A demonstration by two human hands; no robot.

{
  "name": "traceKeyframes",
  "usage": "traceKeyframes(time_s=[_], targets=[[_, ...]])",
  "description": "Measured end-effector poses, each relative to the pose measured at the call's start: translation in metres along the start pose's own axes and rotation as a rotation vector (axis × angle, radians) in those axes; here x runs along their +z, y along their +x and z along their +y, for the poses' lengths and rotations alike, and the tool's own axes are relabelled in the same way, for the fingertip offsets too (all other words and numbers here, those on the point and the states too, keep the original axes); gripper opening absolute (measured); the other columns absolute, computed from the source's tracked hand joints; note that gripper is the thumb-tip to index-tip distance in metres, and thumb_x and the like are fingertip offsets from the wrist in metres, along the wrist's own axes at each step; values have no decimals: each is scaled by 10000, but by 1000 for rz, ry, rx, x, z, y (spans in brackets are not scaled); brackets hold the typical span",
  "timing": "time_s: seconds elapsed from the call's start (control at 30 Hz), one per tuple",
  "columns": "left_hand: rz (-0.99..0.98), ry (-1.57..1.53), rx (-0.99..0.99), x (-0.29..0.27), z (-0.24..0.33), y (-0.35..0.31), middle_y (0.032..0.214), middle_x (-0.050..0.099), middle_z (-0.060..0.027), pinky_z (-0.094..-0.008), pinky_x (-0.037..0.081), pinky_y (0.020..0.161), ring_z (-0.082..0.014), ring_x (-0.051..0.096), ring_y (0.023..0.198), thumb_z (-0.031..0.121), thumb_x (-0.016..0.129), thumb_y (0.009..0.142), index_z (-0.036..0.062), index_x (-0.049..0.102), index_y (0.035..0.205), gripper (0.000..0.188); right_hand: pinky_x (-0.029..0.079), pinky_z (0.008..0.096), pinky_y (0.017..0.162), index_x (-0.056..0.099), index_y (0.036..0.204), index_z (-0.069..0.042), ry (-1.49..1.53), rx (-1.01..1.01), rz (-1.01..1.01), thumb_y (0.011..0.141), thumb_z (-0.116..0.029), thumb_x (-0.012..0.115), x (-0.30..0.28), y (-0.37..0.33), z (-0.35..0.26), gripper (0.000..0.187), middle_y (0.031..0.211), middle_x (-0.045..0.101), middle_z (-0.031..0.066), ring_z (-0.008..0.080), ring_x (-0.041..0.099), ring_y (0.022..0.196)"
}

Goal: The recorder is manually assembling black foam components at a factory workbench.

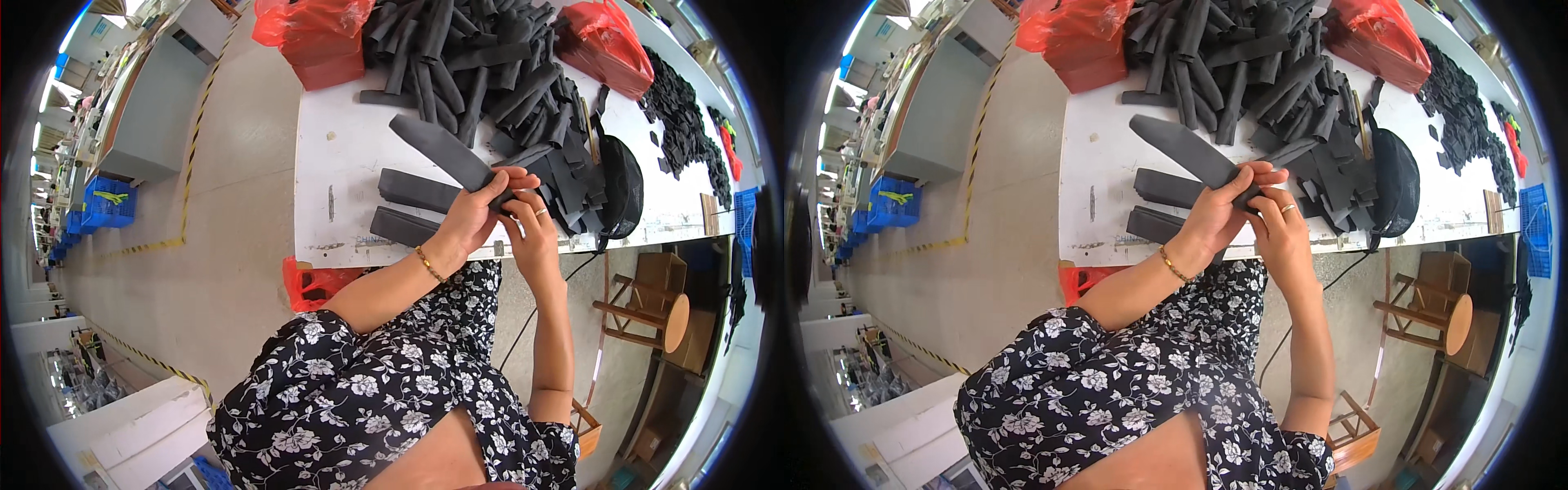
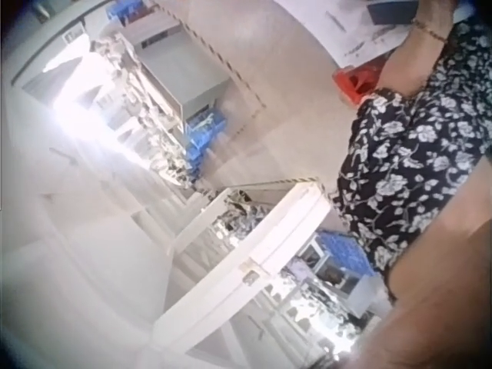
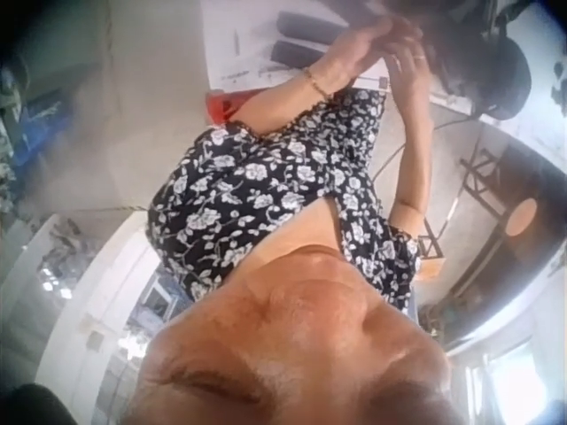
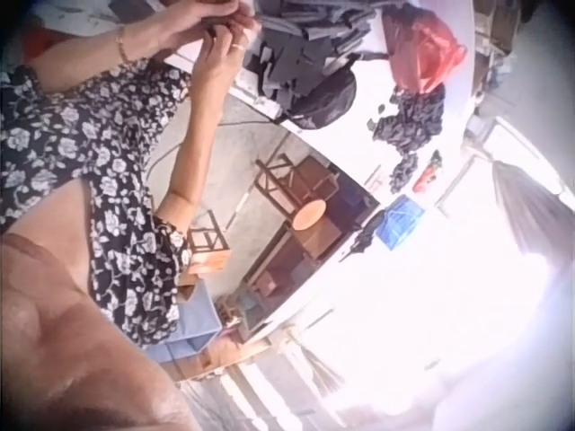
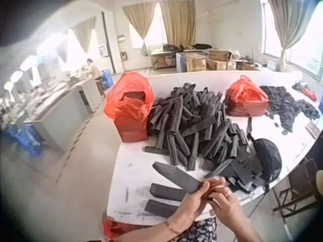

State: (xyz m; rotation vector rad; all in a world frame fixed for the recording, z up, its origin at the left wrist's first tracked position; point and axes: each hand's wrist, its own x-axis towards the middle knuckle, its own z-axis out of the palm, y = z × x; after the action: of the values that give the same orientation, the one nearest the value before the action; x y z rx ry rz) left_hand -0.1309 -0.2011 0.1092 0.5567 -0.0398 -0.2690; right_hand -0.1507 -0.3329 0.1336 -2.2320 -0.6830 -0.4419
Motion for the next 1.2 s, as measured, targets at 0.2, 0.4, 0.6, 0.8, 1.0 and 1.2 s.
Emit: traceKeyframes(time_s=[0.2, 0.4, 0.6, 0.8, 1.0, 1.2], targets=[[74, -121, 276, 4, 30, 6, 1067, 665, -193, -411, 482, 996, -289, 628, 1083, 228, 549, 983, -11, 569, 1142, 287, 504, 386, 673, 600, 909, -12, -77, -154, -5, 723, 81, 705, -23, 7, 10, 233, 951, 602, 125, 312, 608, 814], [9, -133, 335, 24, 25, -2, 1044, 675, -165, -437, 411, 1086, -323, 593, 1142, 222, 509, 1000, -27, 548, 1129, 283, 484, 370, 609, 610, 876, 7, -42, -257, 89, 683, 102, 715, -27, 17, 0, 240, 930, 610, 111, 291, 593, 731], [-11, -162, 312, 23, 14, -6, 986, 696, -124, -413, 382, 1106, -322, 577, 1170, 240, 529, 992, 6, 561, 1108, 264, 491, 346, 629, 626, 861, 21, -25, -223, 81, 732, 67, 706, -21, 15, -4, 158, 927, 633, 122, 280, 607, 743], [-23, -192, 313, 23, 12, -5, 989, 700, -140, -385, 392, 1067, -300, 598, 1148, 231, 556, 980, 23, 597, 1102, 244, 487, 345, 612, 626, 863, 21, 3, -229, 85, 725, 80, 701, -18, 18, -4, 167, 925, 633, 123, 276, 603, 728], [-1, -150, 250, 25, 23, -6, 1102, 667, -123, -367, 423, 1023, -229, 603, 1116, 297, 578, 967, 24, 583, 1186, 351, 488, 363, 614, 625, 882, 21, -14, -249, 86, 718, 93, 695, -15, 19, -3, 192, 921, 629, 113, 284, 593, 719], [292, 116, 378, -17, 58, -10, 945, 676, -91, -283, 563, 759, -177, 671, 806, 214, 704, 888, -25, 618, 1091, 325, 494, 365, 628, 623, 884, 22, -134, -246, 122, 699, 96, 712, -17, 6, 5, 218, 942, 616, 116, 292, 597, 736]])
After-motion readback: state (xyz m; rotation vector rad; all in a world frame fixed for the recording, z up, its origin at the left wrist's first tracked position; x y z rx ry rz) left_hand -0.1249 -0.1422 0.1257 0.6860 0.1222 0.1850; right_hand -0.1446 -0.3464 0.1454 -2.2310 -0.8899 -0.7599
